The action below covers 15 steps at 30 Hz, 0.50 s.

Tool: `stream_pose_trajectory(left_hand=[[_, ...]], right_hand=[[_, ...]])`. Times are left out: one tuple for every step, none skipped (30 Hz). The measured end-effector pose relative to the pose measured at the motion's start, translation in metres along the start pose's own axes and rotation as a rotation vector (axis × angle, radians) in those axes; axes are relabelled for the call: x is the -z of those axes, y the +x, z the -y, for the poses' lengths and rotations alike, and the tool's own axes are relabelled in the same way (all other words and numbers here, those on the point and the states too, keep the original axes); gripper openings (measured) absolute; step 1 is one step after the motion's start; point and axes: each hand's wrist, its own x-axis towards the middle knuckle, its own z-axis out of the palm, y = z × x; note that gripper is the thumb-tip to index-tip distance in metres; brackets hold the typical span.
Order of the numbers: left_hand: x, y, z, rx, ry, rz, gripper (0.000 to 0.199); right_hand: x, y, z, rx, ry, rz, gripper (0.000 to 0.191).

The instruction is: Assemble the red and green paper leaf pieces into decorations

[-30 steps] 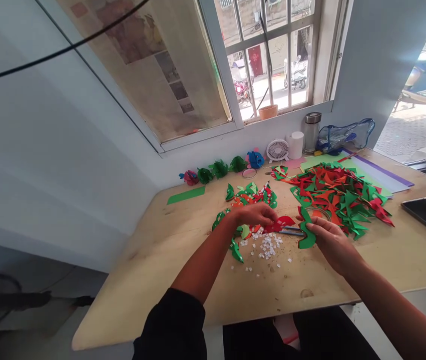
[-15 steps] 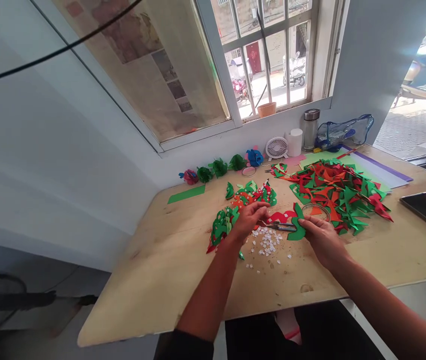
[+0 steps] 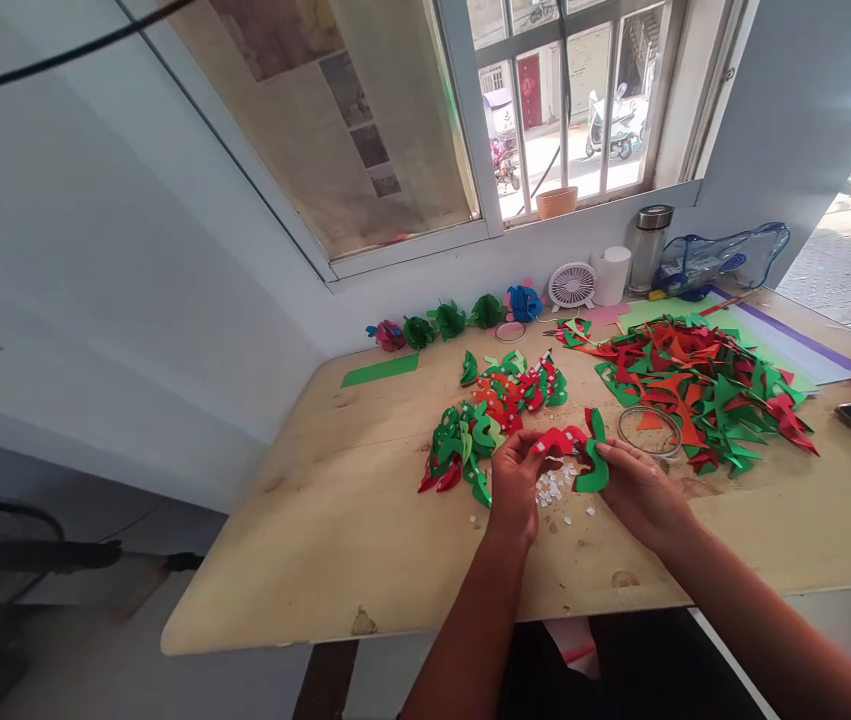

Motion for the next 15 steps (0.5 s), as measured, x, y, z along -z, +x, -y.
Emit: stream_pose_trajectory(left_hand=[[0.000, -0.001, -0.002, -0.012, -0.010, -0.006, 0.022], [0.001, -0.001, -0.005, -0.019, -0.017, -0.006, 0.020], [0.002, -0.002, -0.007, -0.025, -0.018, -0.001, 0.019], [0.004, -0.004, -0.009, -0.029, -0.012, 0.008, 0.018], [0.005, -0.006, -0.010, -0.033, 0.000, 0.019, 0.019], [0.007, -0.008, -0.010, -0.036, 0.014, 0.028, 0.020], [0.009, -0.010, -0.010, -0.039, 0.026, 0.033, 0.023], [0.011, -0.013, -0.009, -0.040, 0.031, 0.032, 0.026], [0.013, -0.015, -0.007, -0.041, 0.028, 0.024, 0.029], [0.014, -0.017, -0.006, -0.039, 0.019, 0.015, 0.033], [0.014, -0.019, -0.003, -0.032, 0.010, 0.009, 0.036], [0.014, -0.020, -0.001, -0.025, 0.003, 0.001, 0.038], [0.013, -0.021, 0.002, -0.020, -0.002, -0.015, 0.037], [0.012, -0.021, 0.004, -0.021, -0.002, -0.041, 0.035], [0.011, -0.020, 0.007, -0.027, 0.002, -0.067, 0.032]], right_hand=[[-0.001, -0.001, 0.000, -0.022, 0.024, 0.019, 0.011], [-0.001, -0.001, -0.001, -0.040, 0.043, 0.033, 0.010], [-0.002, 0.000, -0.001, -0.049, 0.055, 0.041, 0.009], [-0.002, 0.000, -0.002, -0.051, 0.063, 0.041, 0.008], [-0.003, 0.001, -0.003, -0.048, 0.065, 0.036, 0.008], [-0.003, 0.002, -0.004, -0.038, 0.063, 0.027, 0.008], [-0.003, 0.003, -0.005, -0.022, 0.059, 0.016, 0.008], [-0.004, 0.004, -0.006, -0.005, 0.050, 0.007, 0.009], [-0.004, 0.005, -0.006, 0.010, 0.036, 0.001, 0.010], [-0.004, 0.006, -0.007, 0.026, 0.019, -0.006, 0.011], [-0.005, 0.007, -0.008, 0.042, 0.003, -0.014, 0.012], [-0.006, 0.007, -0.008, 0.054, -0.010, -0.023, 0.012], [-0.007, 0.007, -0.009, 0.062, -0.020, -0.032, 0.013], [-0.008, 0.006, -0.009, 0.068, -0.026, -0.044, 0.013], [-0.009, 0.006, -0.010, 0.072, -0.027, -0.054, 0.014]])
